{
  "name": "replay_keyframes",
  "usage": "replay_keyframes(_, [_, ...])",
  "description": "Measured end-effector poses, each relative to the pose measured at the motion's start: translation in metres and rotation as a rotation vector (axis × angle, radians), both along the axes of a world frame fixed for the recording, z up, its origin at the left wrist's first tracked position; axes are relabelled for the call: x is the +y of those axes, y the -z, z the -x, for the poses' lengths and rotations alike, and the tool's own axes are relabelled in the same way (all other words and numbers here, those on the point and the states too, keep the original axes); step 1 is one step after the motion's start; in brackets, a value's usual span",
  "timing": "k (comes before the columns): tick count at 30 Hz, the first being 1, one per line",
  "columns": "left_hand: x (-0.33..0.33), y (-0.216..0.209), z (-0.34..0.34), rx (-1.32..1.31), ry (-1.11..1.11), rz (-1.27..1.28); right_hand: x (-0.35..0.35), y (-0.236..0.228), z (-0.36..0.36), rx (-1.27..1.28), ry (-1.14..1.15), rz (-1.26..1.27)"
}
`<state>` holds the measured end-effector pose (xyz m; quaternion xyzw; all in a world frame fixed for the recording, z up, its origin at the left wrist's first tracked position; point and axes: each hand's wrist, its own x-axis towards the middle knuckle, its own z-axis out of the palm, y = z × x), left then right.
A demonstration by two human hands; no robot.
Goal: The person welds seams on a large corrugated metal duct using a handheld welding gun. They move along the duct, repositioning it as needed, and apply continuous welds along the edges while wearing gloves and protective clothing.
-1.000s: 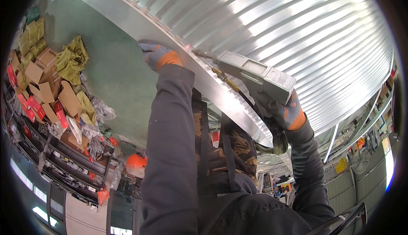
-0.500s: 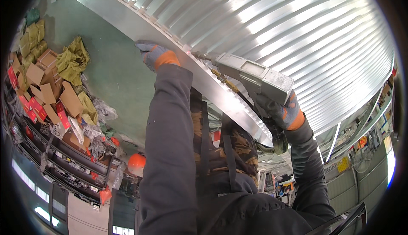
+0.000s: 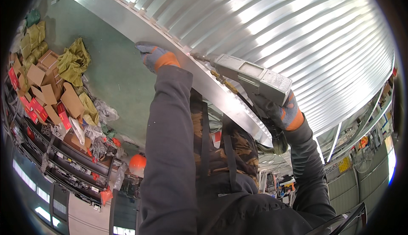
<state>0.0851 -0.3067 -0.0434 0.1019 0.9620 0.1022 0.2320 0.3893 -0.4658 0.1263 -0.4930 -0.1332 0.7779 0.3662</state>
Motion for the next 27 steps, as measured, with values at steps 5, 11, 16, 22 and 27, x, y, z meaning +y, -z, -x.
replay_keyframes(5, [-0.023, 0.016, 0.011, 0.034, 0.168, -0.246, -0.002, 0.002, 0.004, -0.055, -0.019, 0.034])
replay_keyframes(11, [-0.004, -0.026, -0.032, 0.012, -0.011, -0.172, -0.009, 0.007, -0.001, -0.062, -0.007, 0.019])
replay_keyframes(16, [-0.026, 0.031, 0.006, 0.095, 0.108, -0.106, -0.011, 0.008, 0.003, 0.063, 0.112, 0.012])
replay_keyframes(22, [-0.034, 0.057, 0.013, 0.232, 0.183, 0.134, -0.008, 0.003, 0.0, 0.038, 0.051, 0.064])
replay_keyframes(27, [-0.02, 0.026, 0.018, 0.532, 1.159, 0.938, -0.006, -0.002, 0.001, -0.055, -0.025, 0.075])
